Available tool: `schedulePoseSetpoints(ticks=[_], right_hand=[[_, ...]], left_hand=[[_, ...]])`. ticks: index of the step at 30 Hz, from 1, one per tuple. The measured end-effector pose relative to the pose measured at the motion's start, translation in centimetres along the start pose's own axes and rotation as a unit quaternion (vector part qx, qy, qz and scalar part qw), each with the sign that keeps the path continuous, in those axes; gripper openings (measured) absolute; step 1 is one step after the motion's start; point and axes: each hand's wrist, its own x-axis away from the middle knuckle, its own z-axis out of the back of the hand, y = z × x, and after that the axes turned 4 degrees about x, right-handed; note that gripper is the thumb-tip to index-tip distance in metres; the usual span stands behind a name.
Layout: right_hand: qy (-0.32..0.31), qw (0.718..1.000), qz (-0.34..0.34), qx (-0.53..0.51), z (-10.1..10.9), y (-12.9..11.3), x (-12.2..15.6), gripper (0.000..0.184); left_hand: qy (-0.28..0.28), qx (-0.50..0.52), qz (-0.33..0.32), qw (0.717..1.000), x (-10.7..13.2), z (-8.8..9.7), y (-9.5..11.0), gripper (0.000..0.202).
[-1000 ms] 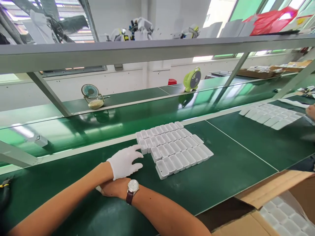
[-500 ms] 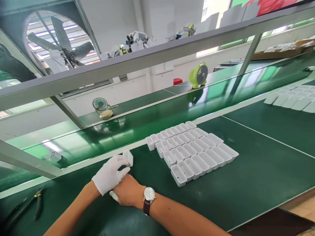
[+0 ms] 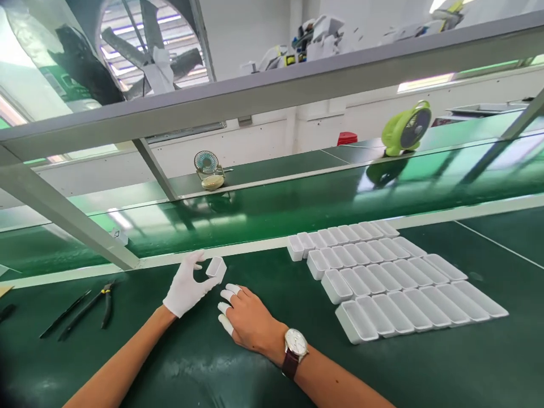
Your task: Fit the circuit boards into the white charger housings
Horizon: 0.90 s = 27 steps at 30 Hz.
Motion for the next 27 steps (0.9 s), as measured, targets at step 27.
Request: schedulePoseSetpoints(ticks=[27], right_hand=[[0.008,0.988,0.020,-0.151,1.4,0.4,-0.4,0.027]], left_hand=[[-0.108,0.151,0.055,0.981,-0.1,-1.0,0.1,0.061]])
